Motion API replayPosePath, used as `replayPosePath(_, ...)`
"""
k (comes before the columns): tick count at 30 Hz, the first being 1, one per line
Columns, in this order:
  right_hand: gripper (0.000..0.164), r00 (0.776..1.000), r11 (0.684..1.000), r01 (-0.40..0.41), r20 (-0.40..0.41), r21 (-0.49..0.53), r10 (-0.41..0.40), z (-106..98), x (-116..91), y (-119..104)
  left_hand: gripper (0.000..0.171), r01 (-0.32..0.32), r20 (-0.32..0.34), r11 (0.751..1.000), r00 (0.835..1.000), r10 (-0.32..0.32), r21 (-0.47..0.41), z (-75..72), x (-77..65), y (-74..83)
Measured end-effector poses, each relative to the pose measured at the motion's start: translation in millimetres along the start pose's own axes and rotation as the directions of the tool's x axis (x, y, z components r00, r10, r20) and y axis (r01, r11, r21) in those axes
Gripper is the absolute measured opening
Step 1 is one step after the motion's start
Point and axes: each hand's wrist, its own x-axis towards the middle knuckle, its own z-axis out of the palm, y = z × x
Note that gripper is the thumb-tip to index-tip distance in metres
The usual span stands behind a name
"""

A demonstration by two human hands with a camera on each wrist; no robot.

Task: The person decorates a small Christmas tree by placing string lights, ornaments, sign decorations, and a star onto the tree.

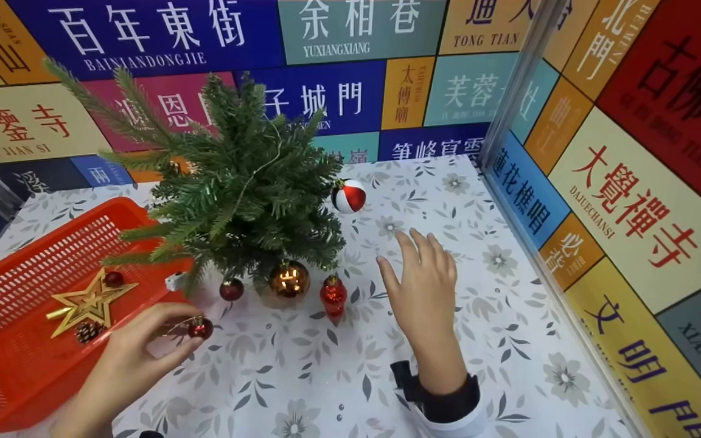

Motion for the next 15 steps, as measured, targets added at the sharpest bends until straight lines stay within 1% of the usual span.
replayPosePath(3, 0.042, 0.995, 0.998, 0.031, -0.096, 0.046, -0.026, 0.5, -3.2, -3.8, 0.039, -0.029, -0.009, 0.999, 1.0, 0.029, -0.018, 4.2, 0.4, 3.9)
replayPosePath(4, 0.039, 0.989, 0.997, 0.053, -0.14, 0.061, -0.044, 1.1, -4.6, -5.1, 0.039, -0.033, -0.006, 0.999, 0.999, 0.033, -0.026, 5.6, 0.7, 5.3)
replayPosePath(6, 0.034, 0.97, 0.99, 0.108, -0.226, 0.088, -0.086, 2.9, -7.9, -8.3, 0.039, -0.031, 0.011, 0.999, 0.999, 0.031, -0.042, 8.0, 1.2, 7.8)
replayPosePath(8, 0.031, 0.94, 0.978, 0.18, -0.309, 0.102, -0.141, 4.9, -11.7, -12.8, 0.037, -0.02, 0.038, 0.998, 0.999, 0.022, -0.064, 10.2, 2.0, 10.1)
replayPosePath(11, 0.028, 0.889, 0.952, 0.288, -0.4, 0.107, -0.224, 7.3, -18.1, -22.0, 0.035, -0.01, 0.074, 0.997, 0.997, 0.016, -0.074, 13.8, 3.6, 12.9)
replayPosePath(13, 0.026, 0.857, 0.925, 0.36, -0.437, 0.125, -0.274, 8.9, -23.1, -29.7, 0.035, -0.011, 0.088, 0.997, 0.996, 0.017, -0.073, 16.5, 4.1, 14.3)
replayPosePath(15, 0.022, 0.818, 0.885, 0.444, -0.466, 0.138, -0.337, 11.1, -28.4, -37.4, 0.035, -0.019, 0.098, 0.997, 0.995, 0.026, -0.072, 19.8, 4.3, 16.0)
